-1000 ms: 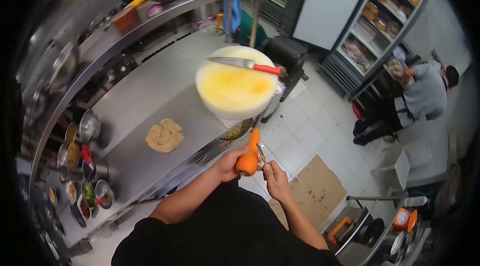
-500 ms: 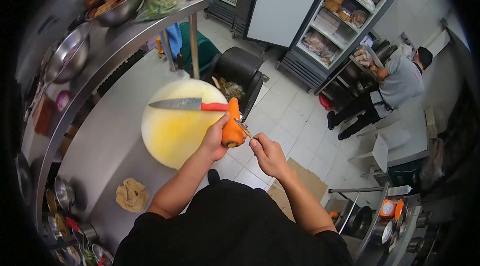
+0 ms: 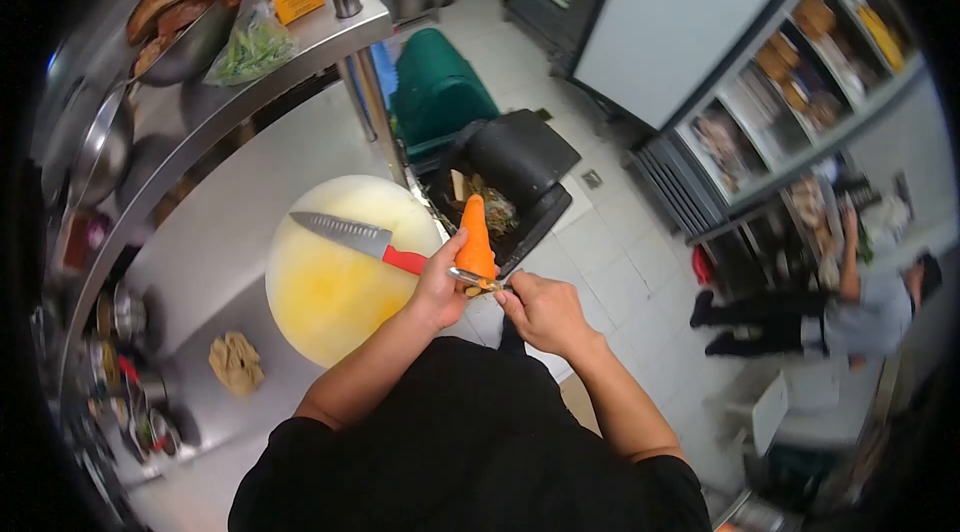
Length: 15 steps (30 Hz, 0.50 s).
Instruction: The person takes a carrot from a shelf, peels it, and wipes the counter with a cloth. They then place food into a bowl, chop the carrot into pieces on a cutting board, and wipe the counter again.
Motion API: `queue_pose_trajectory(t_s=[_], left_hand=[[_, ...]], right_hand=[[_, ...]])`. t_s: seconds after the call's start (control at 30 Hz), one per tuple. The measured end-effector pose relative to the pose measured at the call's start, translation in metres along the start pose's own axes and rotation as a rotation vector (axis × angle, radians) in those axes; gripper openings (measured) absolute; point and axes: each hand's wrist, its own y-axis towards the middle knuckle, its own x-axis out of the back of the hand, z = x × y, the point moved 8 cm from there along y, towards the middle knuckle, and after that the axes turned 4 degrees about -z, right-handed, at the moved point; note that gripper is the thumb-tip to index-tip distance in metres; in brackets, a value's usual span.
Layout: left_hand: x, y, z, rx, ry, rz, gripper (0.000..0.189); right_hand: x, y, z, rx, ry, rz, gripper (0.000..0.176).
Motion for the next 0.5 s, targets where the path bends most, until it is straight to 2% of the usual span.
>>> queue_pose_trajectory(t_s=[0.1, 0.2, 0.37, 0.5], left_hand=[[-0.004, -0.011, -0.015, -0.217, -0.035, -0.098, 0.042], [0.003, -0.038, -0.024, -0.375, -0.151, -0.192, 0.040], [0.045, -0.100, -0.027, -0.592, -0.329, -0.447, 0.045], [0.088, -0.159, -0.030, -0.749, -0.368, -0.662, 0.046]], right_hand=[[-0.004, 0.026, -0.016, 0.210, 0.022, 0.136, 0.031], [-0.013, 0.045, -0.002, 0.441, 0.064, 0.260, 0.030], [-0.036, 0.055, 0.055, 0.783, 0.176, 0.277, 0.029], [-0.076, 0.053, 0.107, 0.952, 0.222, 0.372, 0.031]])
